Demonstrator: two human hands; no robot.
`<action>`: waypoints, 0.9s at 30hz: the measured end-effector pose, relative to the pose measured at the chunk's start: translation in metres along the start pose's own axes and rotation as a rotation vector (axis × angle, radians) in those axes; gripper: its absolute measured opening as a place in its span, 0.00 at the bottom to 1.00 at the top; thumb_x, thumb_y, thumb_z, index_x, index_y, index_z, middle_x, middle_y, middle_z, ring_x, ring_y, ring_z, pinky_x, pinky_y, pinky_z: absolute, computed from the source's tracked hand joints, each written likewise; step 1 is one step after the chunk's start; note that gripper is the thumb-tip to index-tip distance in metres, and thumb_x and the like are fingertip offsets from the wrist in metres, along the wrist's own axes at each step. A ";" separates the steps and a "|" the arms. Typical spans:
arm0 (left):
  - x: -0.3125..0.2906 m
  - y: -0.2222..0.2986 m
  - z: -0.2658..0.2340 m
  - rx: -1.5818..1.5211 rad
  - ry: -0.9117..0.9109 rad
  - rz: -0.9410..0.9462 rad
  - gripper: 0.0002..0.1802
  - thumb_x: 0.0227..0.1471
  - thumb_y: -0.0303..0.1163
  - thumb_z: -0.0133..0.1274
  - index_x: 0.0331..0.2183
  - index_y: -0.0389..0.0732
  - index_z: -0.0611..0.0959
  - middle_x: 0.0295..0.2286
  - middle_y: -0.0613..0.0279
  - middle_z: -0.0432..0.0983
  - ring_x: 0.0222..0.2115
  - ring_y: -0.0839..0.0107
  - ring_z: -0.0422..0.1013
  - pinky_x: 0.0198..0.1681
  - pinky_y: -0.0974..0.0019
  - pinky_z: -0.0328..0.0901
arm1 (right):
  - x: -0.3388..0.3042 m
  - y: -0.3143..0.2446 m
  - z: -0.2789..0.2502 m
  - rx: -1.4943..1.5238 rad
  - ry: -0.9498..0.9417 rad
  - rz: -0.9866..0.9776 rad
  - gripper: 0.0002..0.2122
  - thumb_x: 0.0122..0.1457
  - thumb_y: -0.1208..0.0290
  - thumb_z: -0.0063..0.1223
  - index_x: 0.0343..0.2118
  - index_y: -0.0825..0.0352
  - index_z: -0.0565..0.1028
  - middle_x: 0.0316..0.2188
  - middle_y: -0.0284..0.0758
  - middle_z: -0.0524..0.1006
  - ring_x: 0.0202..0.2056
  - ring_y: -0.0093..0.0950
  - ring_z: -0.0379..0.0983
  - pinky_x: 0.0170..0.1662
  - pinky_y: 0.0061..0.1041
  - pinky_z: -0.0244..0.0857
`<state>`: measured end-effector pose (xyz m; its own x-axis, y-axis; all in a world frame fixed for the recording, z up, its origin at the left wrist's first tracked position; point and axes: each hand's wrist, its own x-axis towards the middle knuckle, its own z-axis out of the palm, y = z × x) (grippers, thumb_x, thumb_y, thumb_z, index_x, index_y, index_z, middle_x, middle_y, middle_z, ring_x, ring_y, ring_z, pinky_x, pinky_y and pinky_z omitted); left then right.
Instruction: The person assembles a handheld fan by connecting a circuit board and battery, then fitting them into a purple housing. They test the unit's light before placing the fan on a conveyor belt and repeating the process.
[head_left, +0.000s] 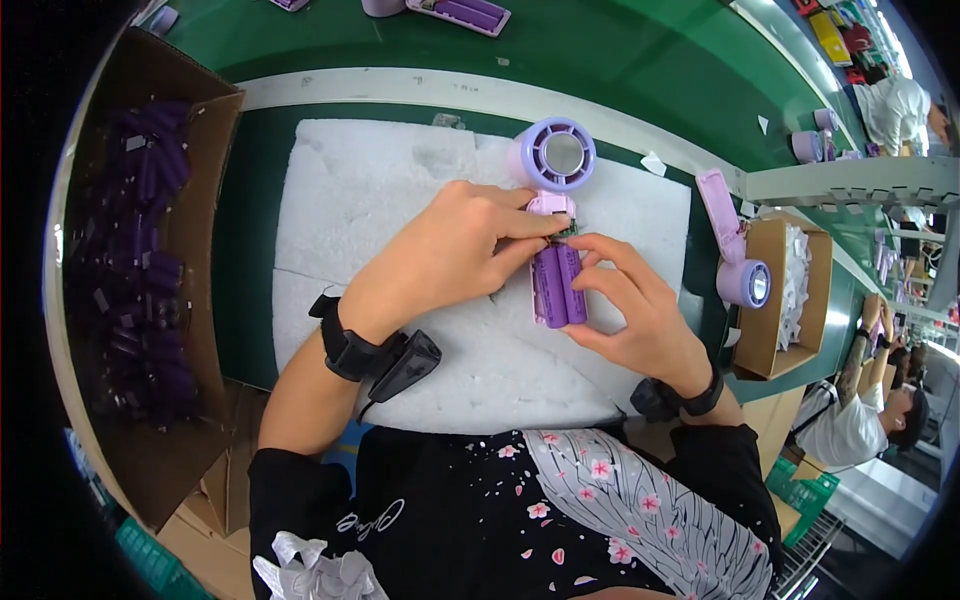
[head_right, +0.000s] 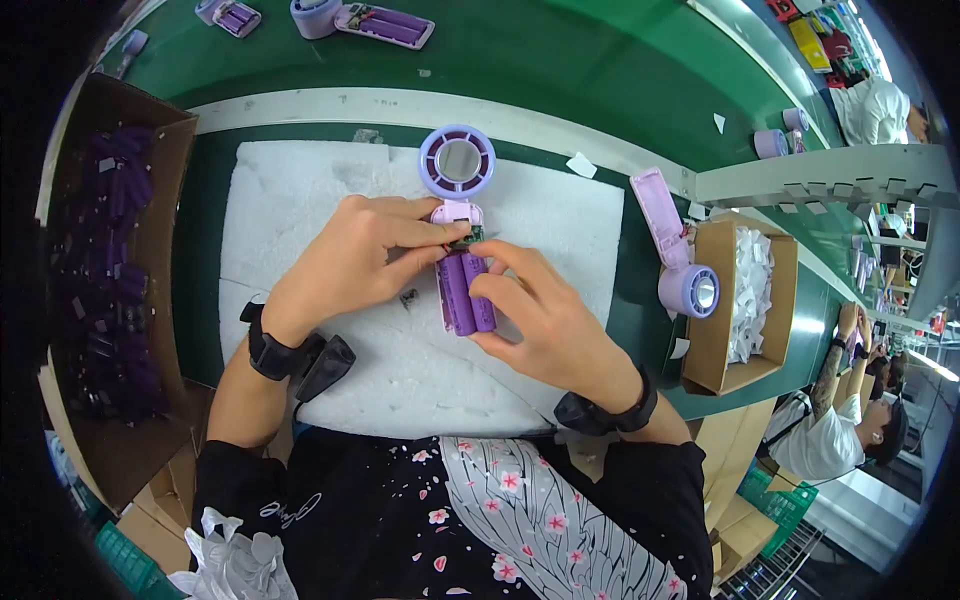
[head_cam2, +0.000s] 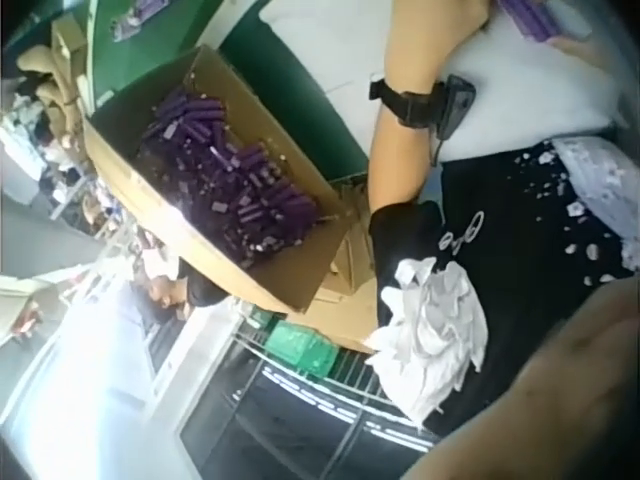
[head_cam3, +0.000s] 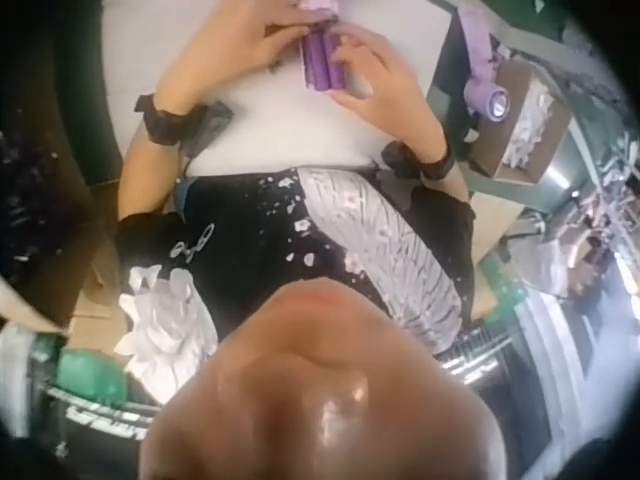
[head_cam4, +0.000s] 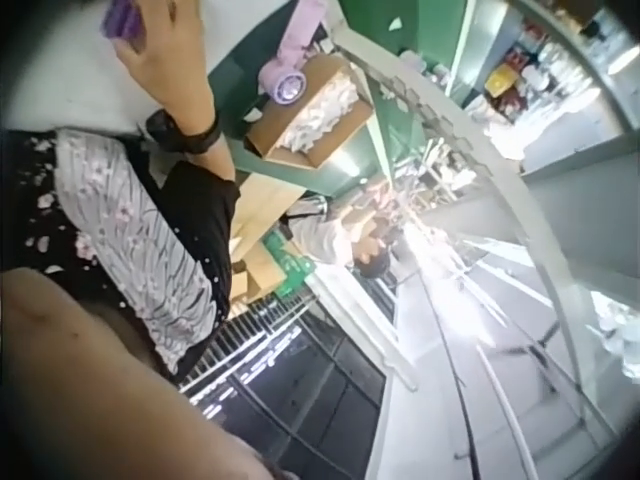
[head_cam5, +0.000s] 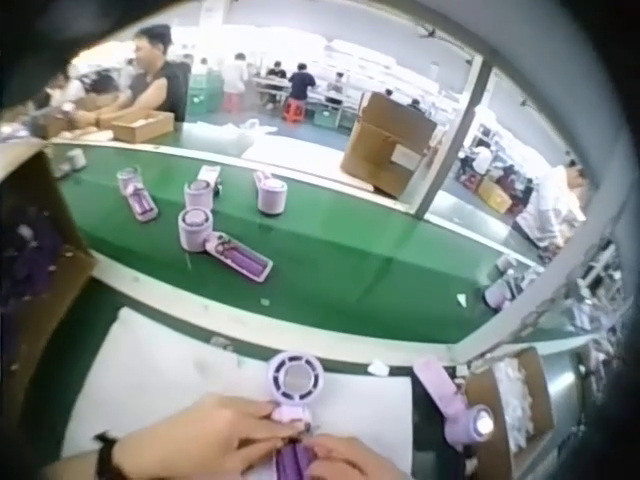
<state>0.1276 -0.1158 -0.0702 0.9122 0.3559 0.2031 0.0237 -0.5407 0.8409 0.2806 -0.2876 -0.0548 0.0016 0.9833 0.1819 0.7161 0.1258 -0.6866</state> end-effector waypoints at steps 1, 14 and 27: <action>0.001 0.001 0.000 0.008 0.007 0.003 0.16 0.41 0.23 0.58 0.38 0.39 0.86 0.33 0.44 0.79 0.36 0.51 0.77 0.38 0.60 0.71 | 0.000 0.000 -0.001 -0.015 0.006 -0.019 0.20 0.34 0.80 0.70 0.33 0.66 0.73 0.51 0.42 0.69 0.40 0.33 0.72 0.44 0.29 0.69; 0.000 -0.002 0.001 0.036 0.039 0.072 0.13 0.44 0.26 0.59 0.37 0.40 0.86 0.34 0.41 0.79 0.29 0.52 0.77 0.36 0.61 0.72 | 0.000 -0.003 -0.002 0.024 0.000 0.066 0.18 0.33 0.79 0.71 0.28 0.66 0.72 0.51 0.44 0.71 0.38 0.34 0.73 0.40 0.29 0.70; 0.004 0.007 0.000 -0.019 -0.007 -0.036 0.18 0.40 0.26 0.61 0.39 0.42 0.86 0.33 0.47 0.80 0.38 0.55 0.78 0.38 0.63 0.72 | 0.003 -0.001 0.000 -0.072 0.007 0.072 0.22 0.34 0.74 0.72 0.33 0.65 0.71 0.46 0.40 0.70 0.39 0.36 0.72 0.36 0.31 0.70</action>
<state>0.1313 -0.1185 -0.0631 0.9137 0.3697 0.1687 0.0494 -0.5131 0.8569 0.2797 -0.2846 -0.0533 0.0599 0.9885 0.1391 0.7625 0.0446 -0.6454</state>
